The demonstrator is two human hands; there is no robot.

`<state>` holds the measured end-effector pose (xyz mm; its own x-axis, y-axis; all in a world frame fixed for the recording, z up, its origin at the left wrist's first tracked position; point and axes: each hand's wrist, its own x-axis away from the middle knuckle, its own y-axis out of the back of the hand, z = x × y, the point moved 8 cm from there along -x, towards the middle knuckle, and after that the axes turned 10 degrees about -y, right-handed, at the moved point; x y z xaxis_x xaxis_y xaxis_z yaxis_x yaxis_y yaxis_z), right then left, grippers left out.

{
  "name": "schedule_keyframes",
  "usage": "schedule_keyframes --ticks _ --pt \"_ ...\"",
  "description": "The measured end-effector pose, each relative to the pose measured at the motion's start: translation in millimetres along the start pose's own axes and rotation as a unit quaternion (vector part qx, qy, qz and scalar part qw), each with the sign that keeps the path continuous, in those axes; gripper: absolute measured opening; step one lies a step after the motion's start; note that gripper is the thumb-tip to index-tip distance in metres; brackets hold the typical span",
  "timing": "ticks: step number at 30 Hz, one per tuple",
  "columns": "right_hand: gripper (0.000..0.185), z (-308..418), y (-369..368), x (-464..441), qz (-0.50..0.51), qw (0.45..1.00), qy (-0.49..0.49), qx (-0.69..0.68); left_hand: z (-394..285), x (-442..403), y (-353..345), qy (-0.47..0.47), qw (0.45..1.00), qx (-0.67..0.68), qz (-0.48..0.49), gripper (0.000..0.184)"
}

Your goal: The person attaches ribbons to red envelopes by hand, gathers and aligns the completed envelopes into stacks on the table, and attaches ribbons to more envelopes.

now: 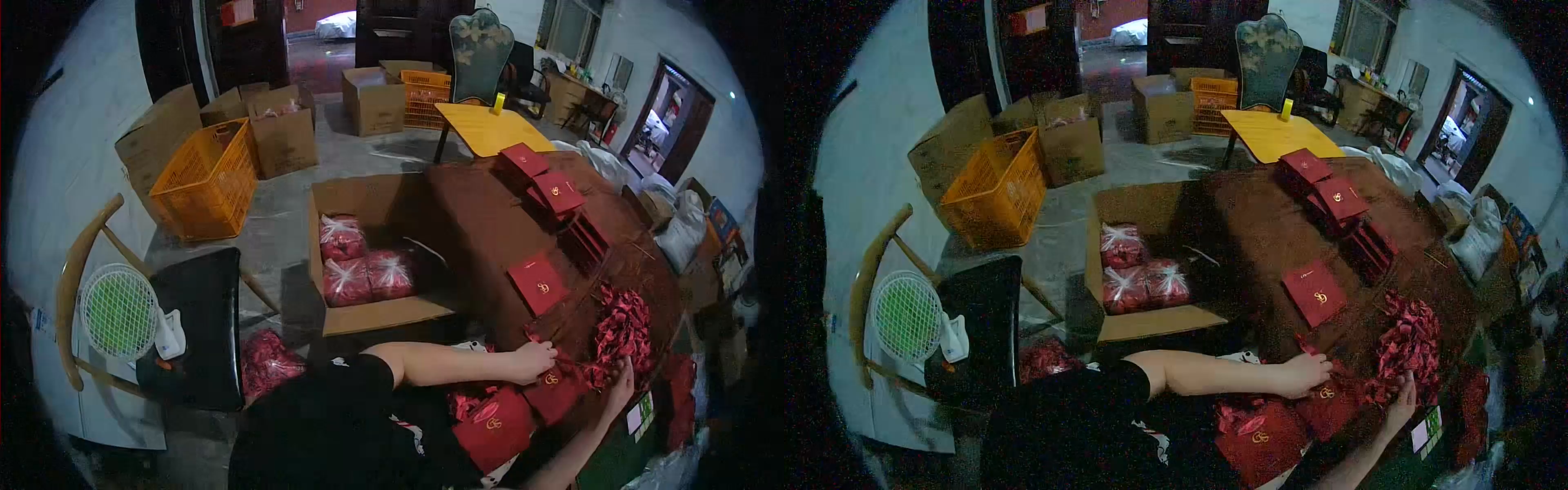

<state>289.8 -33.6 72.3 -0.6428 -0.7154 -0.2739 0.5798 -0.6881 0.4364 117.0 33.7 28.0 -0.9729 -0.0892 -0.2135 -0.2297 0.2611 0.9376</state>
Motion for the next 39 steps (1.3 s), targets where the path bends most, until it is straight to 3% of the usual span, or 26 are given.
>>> schedule_keyframes --ticks 3,7,8,10,11,13,14,15,16,17,18,19,21,22,24,25,26,27,29,31,35,37,39 --pt "0.038 5.5 1.9 1.7 -0.003 0.999 0.029 -0.046 7.1 -5.4 6.8 -0.007 0.998 0.023 -0.051 0.049" --pt "0.036 12.6 4.6 4.6 -0.018 0.992 0.064 -0.105 23.2 -25.3 1.8 -0.019 0.999 0.024 0.013 0.046" --pt "0.032 19.1 -5.2 9.2 -0.010 0.992 0.113 -0.055 25.0 -26.7 1.1 -0.012 0.999 0.023 0.021 0.046" --pt "0.032 26.0 -19.1 22.1 0.036 0.998 0.059 0.012 21.7 -24.8 4.5 -0.015 0.999 0.017 0.028 0.050" --pt "0.032 33.2 -24.9 31.5 0.051 0.998 0.006 0.036 18.8 -18.4 9.5 -0.007 1.000 -0.020 -0.021 0.051" --pt "0.037 -42.1 -40.4 20.6 0.068 0.993 0.001 0.093 13.3 -3.8 15.7 0.019 0.992 -0.017 -0.125 0.051" --pt "0.035 -41.6 -45.0 31.4 0.074 0.996 0.012 -0.043 13.1 7.5 18.6 0.082 0.986 -0.004 -0.145 0.052" --pt "0.032 -27.0 -46.4 37.1 0.073 0.997 0.011 -0.011 7.0 20.7 28.1 0.145 0.976 0.010 -0.164 0.052" --pt "0.029 -10.6 -47.8 40.0 0.073 0.997 0.010 0.022 6.0 25.5 26.8 0.193 0.975 0.063 -0.094 0.062" --pt "0.026 -16.3 -51.7 44.0 0.059 0.996 -0.046 -0.040 5.2 29.9 22.0 0.207 0.976 0.046 -0.051 0.065" --pt "0.025 -14.1 -52.2 43.3 0.062 0.998 -0.013 -0.016 -0.4 34.7 16.5 0.219 0.975 0.034 -0.006 0.069" --pt "0.023 -13.2 -52.4 43.5 0.063 0.998 0.015 0.010 -2.8 38.1 14.3 0.210 0.971 0.110 -0.013 0.071" --pt "0.022 -0.4 -50.1 48.7 0.017 0.993 0.101 0.052 -3.2 43.0 16.6 0.195 0.972 0.108 -0.080 0.062" --pt "0.022 -18.8 -53.7 44.7 0.046 0.999 0.019 -0.021 1.7 42.7 11.2 0.192 0.969 0.086 -0.128 0.057" --pt "0.024 0.4 -51.1 48.4 0.009 0.995 0.078 0.069 -4.7 48.5 36.7 0.143 0.961 0.115 -0.207 0.051" --pt "0.026 -18.7 -50.7 46.8 0.002 0.996 0.083 0.019 4.7 45.3 19.9 0.155 0.950 0.155 -0.222 0.051" --pt "0.027 -7.8 -47.1 51.0 -0.004 1.000 0.027 -0.004 9.2 42.8 17.5 0.178 0.945 0.183 -0.205 0.049" --pt "0.026 8.1 -38.6 56.3 -0.058 0.998 0.037 0.012 13.1 43.2 17.9 0.185 0.921 0.230 -0.254 0.044" --pt "0.021 -8.4 -37.0 54.4 -0.060 0.996 0.038 -0.050 23.2 40.6 5.9 0.203 0.915 0.259 -0.235 0.046" --pt "0.018 6.1 -35.1 60.0 -0.044 0.995 0.089 -0.005 31.9 35.9 -8.1 0.201 0.913 0.283 -0.212 0.047" --pt "0.012 21.9 -42.4 69.8 -0.014 0.992 0.102 0.080 30.6 39.0 -4.6 0.173 0.923 0.232 -0.253 0.048" --pt "0.013 33.4 -45.5 75.4 -0.033 0.974 0.166 0.148 28.6 38.5 -0.9 0.176 0.925 0.236 -0.241 0.047" --pt "0.013 35.1 -50.1 78.7 -0.012 0.975 0.156 0.159 27.5 38.9 -0.1 0.172 0.926 0.235 -0.242 0.047"
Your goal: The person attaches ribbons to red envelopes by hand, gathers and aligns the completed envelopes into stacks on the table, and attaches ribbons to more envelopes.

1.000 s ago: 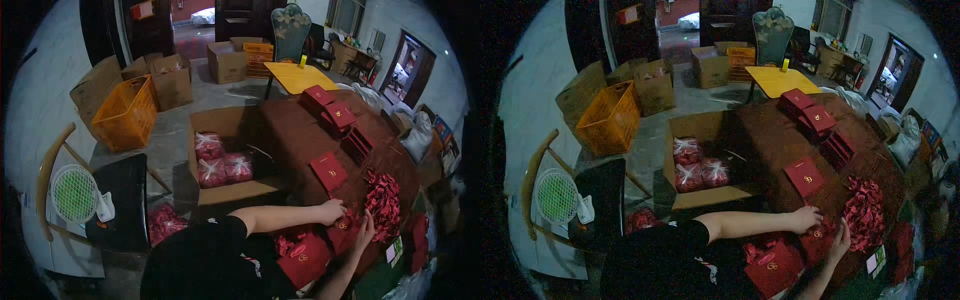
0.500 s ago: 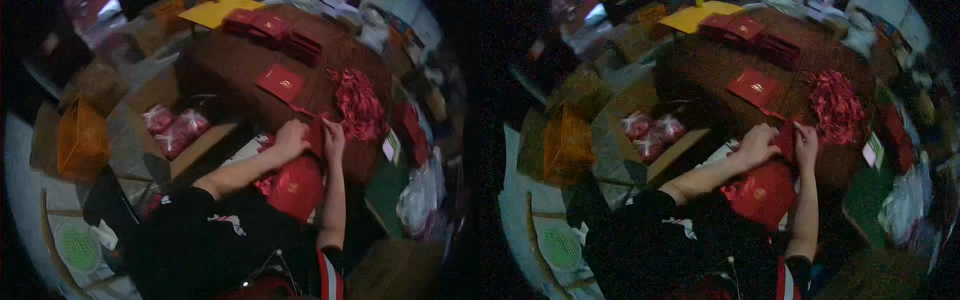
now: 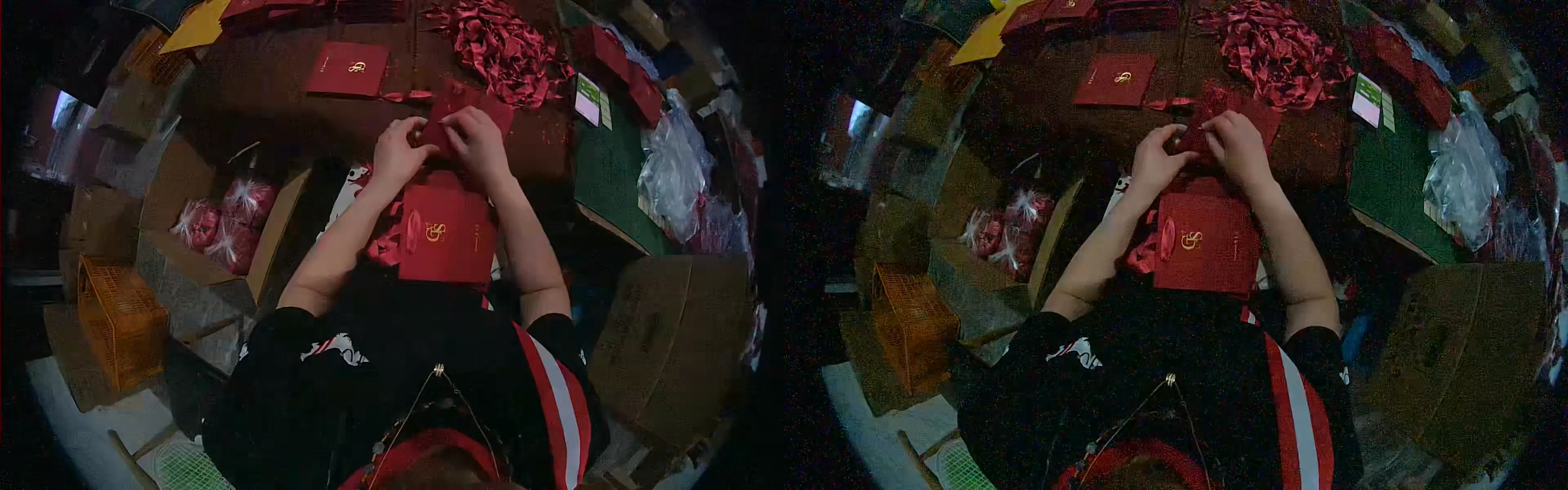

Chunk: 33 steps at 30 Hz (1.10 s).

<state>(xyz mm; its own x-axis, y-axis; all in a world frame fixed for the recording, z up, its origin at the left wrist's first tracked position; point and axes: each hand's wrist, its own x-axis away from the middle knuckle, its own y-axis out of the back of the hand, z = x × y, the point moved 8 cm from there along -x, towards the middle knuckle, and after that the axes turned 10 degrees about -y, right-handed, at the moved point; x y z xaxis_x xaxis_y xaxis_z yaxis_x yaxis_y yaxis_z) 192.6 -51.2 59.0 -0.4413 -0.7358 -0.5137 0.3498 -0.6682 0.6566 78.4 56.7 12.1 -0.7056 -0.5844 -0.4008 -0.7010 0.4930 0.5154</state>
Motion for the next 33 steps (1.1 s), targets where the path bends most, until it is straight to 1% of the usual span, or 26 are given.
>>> schedule_keyframes --ticks 2,4,5,7,10,11,13,14,16,17,18,19,20,21,22,24,26,27,28,29,30,31,32,33 --pt "0.012 1.1 -5.0 1.1 0.010 1.000 0.009 0.023 -3.5 -0.7 1.3 -0.010 1.000 0.001 0.008 0.047" --pt "0.012 12.5 -2.5 1.2 0.026 0.999 0.012 0.026 -4.0 0.0 2.0 -0.017 1.000 -0.009 -0.012 0.048" --pt "0.012 12.1 -5.3 2.4 0.031 0.999 0.016 0.031 -2.3 0.3 1.0 -0.017 1.000 0.007 -0.011 0.047" --pt "0.013 17.5 -7.3 6.0 0.027 0.998 0.043 0.042 -11.2 0.2 4.4 -0.023 1.000 -0.008 -0.002 0.046" --pt "0.013 18.1 -11.7 7.4 0.021 0.997 0.035 0.060 -17.4 1.1 4.7 -0.047 0.999 -0.022 -0.007 0.045" --pt "0.014 15.9 -12.9 6.8 0.022 0.997 0.023 0.071 -18.6 1.4 3.4 -0.039 0.999 -0.030 0.002 0.046" --pt "0.015 16.9 -13.8 5.4 0.026 0.997 -0.002 0.074 -27.9 1.8 6.0 -0.079 0.995 -0.062 -0.021 0.045" --pt "0.014 18.0 -14.6 3.5 0.022 0.998 0.018 0.058 -28.1 1.9 4.9 -0.083 0.995 -0.053 -0.007 0.042" --pt "0.013 19.0 -20.7 2.9 0.009 0.996 0.028 0.084 -30.6 1.4 2.1 -0.094 0.990 -0.106 0.002 0.040" --pt "0.014 13.6 -26.9 1.9 0.019 0.995 0.018 0.095 -29.8 0.8 1.6 -0.103 0.990 -0.099 0.002 0.035" --pt "0.014 13.4 -26.3 2.1 0.019 0.995 0.018 0.095 -28.2 -1.4 1.9 -0.102 0.991 -0.080 0.013 0.034" --pt "0.013 10.2 -25.2 1.7 0.023 0.997 0.001 0.078 -27.3 -2.9 2.3 -0.103 0.992 -0.062 0.025 0.034" --pt "0.013 7.2 -24.5 0.7 0.028 0.998 -0.015 0.059 -27.2 -3.2 4.9 -0.100 0.995 -0.024 0.012 0.032" --pt "0.012 6.0 -19.2 -2.1 0.045 0.995 -0.070 0.059 -17.7 -5.5 1.1 -0.087 0.996 0.005 0.033 0.031" --pt "0.012 7.6 -14.6 -2.3 0.046 0.995 -0.069 0.059 -6.9 -8.9 -2.2 -0.074 0.995 0.035 0.054 0.031" --pt "0.013 -5.5 -7.6 -1.3 0.062 0.987 -0.124 0.086 2.7 -14.2 -0.1 -0.063 0.995 0.032 0.065 0.029" --pt "0.020 -32.8 -14.7 -1.5 0.084 0.979 -0.175 0.055 3.7 -19.5 -2.9 -0.030 0.990 0.080 0.108 0.027" --pt "0.022 -39.0 -17.6 -2.5 0.104 0.974 -0.195 0.046 4.2 -23.5 -2.8 -0.054 0.994 0.041 0.086 0.024" --pt "0.023 -40.0 -17.9 -4.1 0.107 0.975 -0.190 0.039 8.2 -27.3 -6.2 -0.054 0.994 0.042 0.086 0.024" --pt "0.023 -44.0 -18.7 -5.9 0.107 0.975 -0.190 0.040 8.5 -31.1 -9.3 -0.081 0.993 0.000 0.089 0.023" --pt "0.023 -48.2 -23.3 -7.3 0.129 0.973 -0.192 0.014 2.3 -33.5 -10.0 -0.107 0.989 -0.043 0.092 0.022" --pt "0.023 -51.6 -27.9 -6.7 0.150 0.969 -0.194 -0.013 5.2 -33.9 -11.5 -0.058 0.994 -0.032 0.091 0.019" --pt "0.022 -55.9 -28.4 -5.5 0.144 0.967 -0.205 -0.053 4.5 -34.7 -10.8 -0.059 0.994 -0.032 0.090 0.019" --pt "0.022 -57.7 -28.2 -5.0 0.144 0.967 -0.204 -0.053 0.6 -35.8 -11.5 -0.089 0.989 -0.064 0.103 0.019"
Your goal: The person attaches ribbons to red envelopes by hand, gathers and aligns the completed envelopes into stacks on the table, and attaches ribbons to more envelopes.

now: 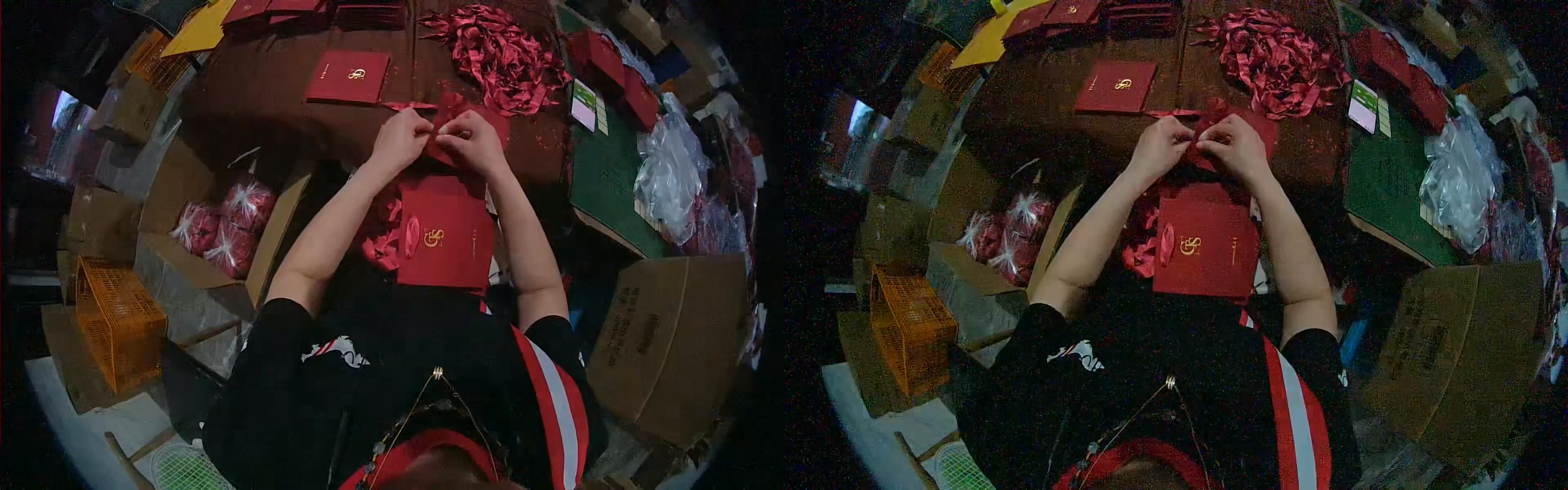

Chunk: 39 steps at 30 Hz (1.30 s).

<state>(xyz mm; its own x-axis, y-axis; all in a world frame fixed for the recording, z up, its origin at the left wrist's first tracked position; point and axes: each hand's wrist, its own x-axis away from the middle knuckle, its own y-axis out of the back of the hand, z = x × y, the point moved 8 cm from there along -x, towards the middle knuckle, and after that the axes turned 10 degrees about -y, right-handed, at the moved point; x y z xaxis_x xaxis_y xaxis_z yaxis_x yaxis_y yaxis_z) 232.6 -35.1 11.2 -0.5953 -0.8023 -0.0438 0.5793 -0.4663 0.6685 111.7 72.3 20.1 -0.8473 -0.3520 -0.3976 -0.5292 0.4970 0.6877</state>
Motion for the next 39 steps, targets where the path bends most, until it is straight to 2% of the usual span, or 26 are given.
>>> schedule_keyframes --ticks 2,3,6,7,9,11,12,14,15,17,18,20,21,22,23,25,27,28,29,31,32,34,35,36,38,39 --pt "0.025 -2.1 3.5 1.0 0.012 0.995 0.020 -0.098 -7.5 0.4 3.2 -0.050 0.998 -0.048 -0.006 0.015" --pt "0.034 8.5 14.8 5.2 -0.046 0.996 0.077 -0.029 -10.6 1.7 6.5 -0.050 0.998 -0.048 -0.006 0.015" --pt "0.051 -3.9 26.1 6.1 -0.064 0.995 -0.019 -0.075 -17.5 9.4 21.4 -0.078 0.986 -0.147 -0.014 0.010" --pt "0.053 -4.5 30.7 6.1 -0.085 0.995 0.008 -0.050 -12.7 16.3 39.3 -0.092 0.978 -0.176 -0.068 0.009" --pt "0.053 -13.5 36.1 4.2 -0.122 0.992 0.035 -0.030 14.0 32.5 75.7 -0.044 0.970 -0.196 -0.136 0.006" --pt "0.050 -5.2 35.6 5.2 -0.089 0.994 0.001 -0.055 38.8 48.3 90.7 0.051 0.979 -0.186 -0.066 0.008" --pt "0.046 1.3 33.7 6.6 -0.095 0.994 0.026 -0.041 37.4 51.6 90.5 0.049 0.979 -0.188 -0.063 0.008" --pt "0.040 2.7 30.1 8.9 -0.109 0.991 0.068 -0.034 31.3 53.7 87.3 0.019 0.978 -0.203 -0.043 0.020" --pt "0.036 3.1 30.8 9.5 -0.120 0.989 0.069 -0.052 16.8 50.7 88.9 -0.016 0.975 -0.216 -0.051 0.040" --pt "0.035 -0.8 32.6 11.2 -0.139 0.982 0.081 -0.098 -18.8 38.4 78.6 -0.116 0.971 -0.204 -0.052 0.057" --pt "0.034 -0.9 34.8 13.1 -0.129 0.983 0.056 -0.114 -30.9 32.3 65.8 -0.163 0.972 -0.168 -0.013 0.064" --pt "0.033 -10.9 33.0 10.2 -0.102 0.979 0.029 -0.175 -48.3 20.8 29.7 -0.195 0.962 -0.180 0.063 0.059" --pt "0.029 -16.3 34.1 5.1 -0.116 0.976 0.080 -0.166 -50.4 18.2 12.7 -0.232 0.954 -0.172 0.084 0.056" --pt "0.027 -27.0 33.1 2.0 -0.067 0.965 0.012 -0.255 -46.2 14.4 -2.7 -0.220 0.942 -0.220 0.126 0.045" --pt "0.025 -36.7 29.3 2.0 -0.017 0.938 -0.055 -0.340 -43.8 11.9 -6.2 -0.230 0.947 -0.201 0.103 0.041" --pt "0.024 -41.8 55.1 5.4 -0.096 0.937 -0.035 -0.335 -48.3 13.5 0.9 -0.269 0.945 -0.182 0.039 0.032" --pt "0.025 -46.8 94.2 9.9 -0.241 0.955 0.046 -0.168 -54.9 19.0 27.9 -0.289 0.942 -0.165 -0.047 0.025" --pt "0.024 -56.5 102.0 8.1 -0.251 0.951 0.020 -0.178 -61.6 16.0 48.4 -0.292 0.939 -0.148 -0.105 0.021" --pt "0.024 -64.5 105.6 5.7 -0.247 0.960 -0.013 -0.131 -67.6 18.0 70.8 -0.300 0.933 -0.122 -0.157 0.026" --pt "0.028 -63.1 109.4 1.0 -0.258 0.964 -0.042 -0.048 -66.9 15.7 96.6 -0.265 0.934 -0.100 -0.218 0.023" --pt "0.030 -62.3 105.8 0.4 -0.244 0.968 -0.061 0.002 -64.4 10.1 103.8 -0.224 0.946 -0.033 -0.231 0.018" --pt "0.029 -53.1 96.3 -6.3 -0.172 0.973 -0.127 0.084 -52.7 -7.6 102.4 -0.173 0.958 -0.003 -0.227 0.017" --pt "0.026 -57.0 92.4 -11.0 -0.219 0.967 -0.040 0.125 -34.5 -21.0 88.4 -0.074 0.985 0.068 -0.137 0.021" --pt "0.024 -60.4 86.4 -11.9 -0.264 0.949 0.047 0.166 -24.3 -30.3 75.7 -0.062 0.995 0.028 -0.077 0.024" --pt "0.018 -43.3 88.5 2.1 -0.237 0.953 0.009 0.189 -0.1 -41.8 47.5 -0.026 0.999 -0.022 0.025 0.027" --pt "0.016 -39.8 89.1 10.3 -0.235 0.954 0.005 0.188 -1.5 -41.9 45.8 -0.049 0.996 -0.076 0.005 0.027"
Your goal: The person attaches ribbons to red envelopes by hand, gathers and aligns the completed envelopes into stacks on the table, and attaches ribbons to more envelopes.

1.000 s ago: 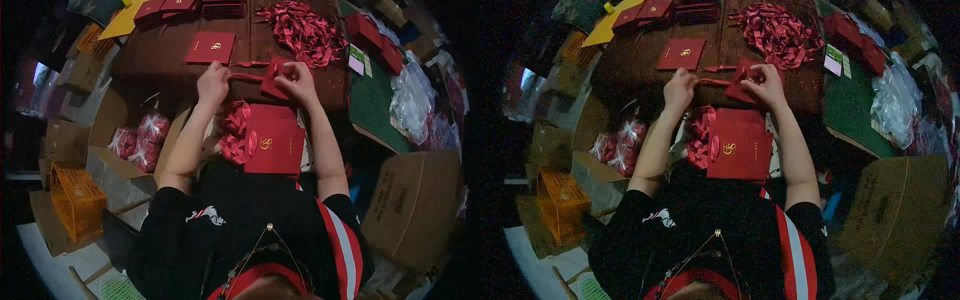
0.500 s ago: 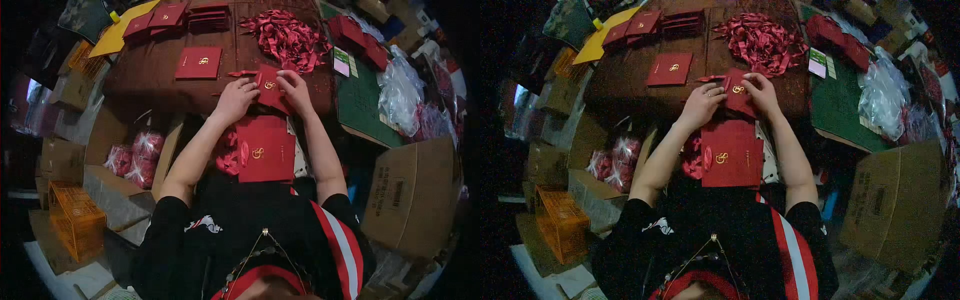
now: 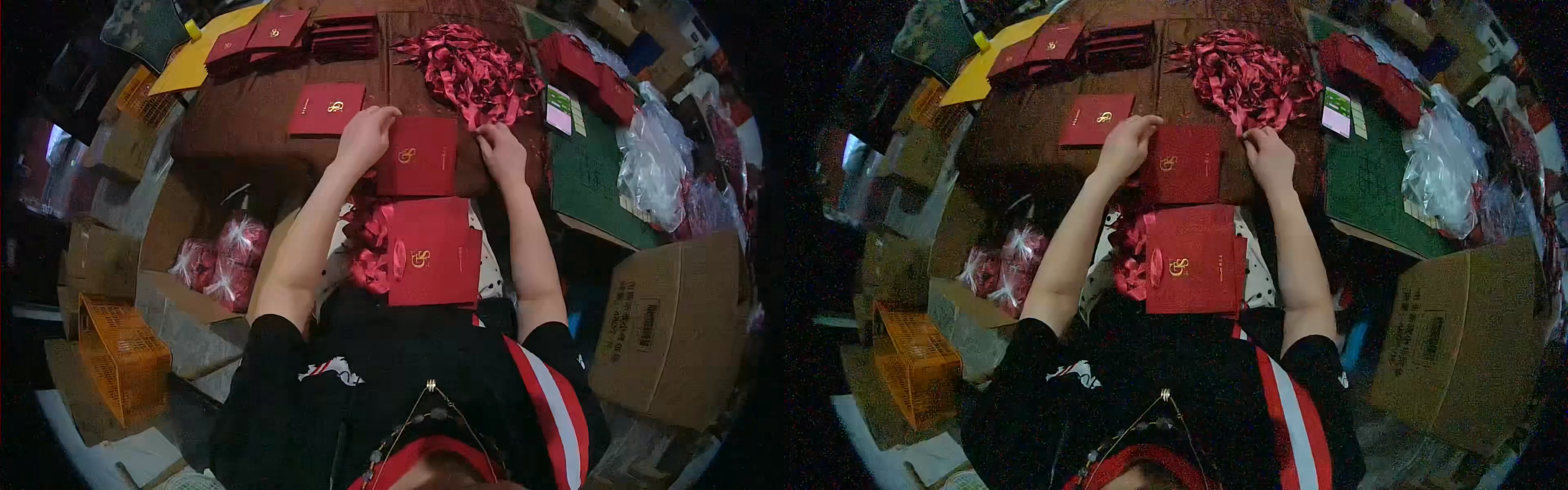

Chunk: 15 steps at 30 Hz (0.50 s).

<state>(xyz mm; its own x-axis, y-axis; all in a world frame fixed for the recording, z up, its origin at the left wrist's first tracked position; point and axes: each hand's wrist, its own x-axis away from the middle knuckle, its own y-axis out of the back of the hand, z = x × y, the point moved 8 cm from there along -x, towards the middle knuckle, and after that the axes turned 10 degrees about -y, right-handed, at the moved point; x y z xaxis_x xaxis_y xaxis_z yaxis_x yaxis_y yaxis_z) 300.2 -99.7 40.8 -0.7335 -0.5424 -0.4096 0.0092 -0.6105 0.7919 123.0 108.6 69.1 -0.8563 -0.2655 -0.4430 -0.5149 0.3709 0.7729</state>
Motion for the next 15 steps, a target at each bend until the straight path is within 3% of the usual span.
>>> schedule_keyframes --ticks 2,4,8,11,15 --pt "0.013 -3.2 11.7 12.7 -0.020 0.999 0.017 -0.021 -5.9 6.5 0.2 -0.035 0.987 -0.134 -0.084 0.028" --pt "0.012 -7.3 36.0 29.4 -0.118 0.992 0.054 -0.007 -12.1 18.4 8.5 -0.009 0.976 -0.164 -0.143 0.030" --pt "0.011 -12.8 81.1 49.2 -0.228 0.973 0.040 -0.011 -20.6 42.7 0.4 0.107 0.980 -0.168 -0.032 0.050" --pt "0.015 -17.3 96.0 49.4 -0.297 0.949 0.047 -0.100 -19.6 54.2 -12.5 0.137 0.977 -0.163 0.015 0.064" --pt "0.017 -24.3 93.6 35.5 -0.240 0.917 -0.065 -0.310 -17.0 58.4 -19.9 0.136 0.983 -0.125 -0.008 0.064"
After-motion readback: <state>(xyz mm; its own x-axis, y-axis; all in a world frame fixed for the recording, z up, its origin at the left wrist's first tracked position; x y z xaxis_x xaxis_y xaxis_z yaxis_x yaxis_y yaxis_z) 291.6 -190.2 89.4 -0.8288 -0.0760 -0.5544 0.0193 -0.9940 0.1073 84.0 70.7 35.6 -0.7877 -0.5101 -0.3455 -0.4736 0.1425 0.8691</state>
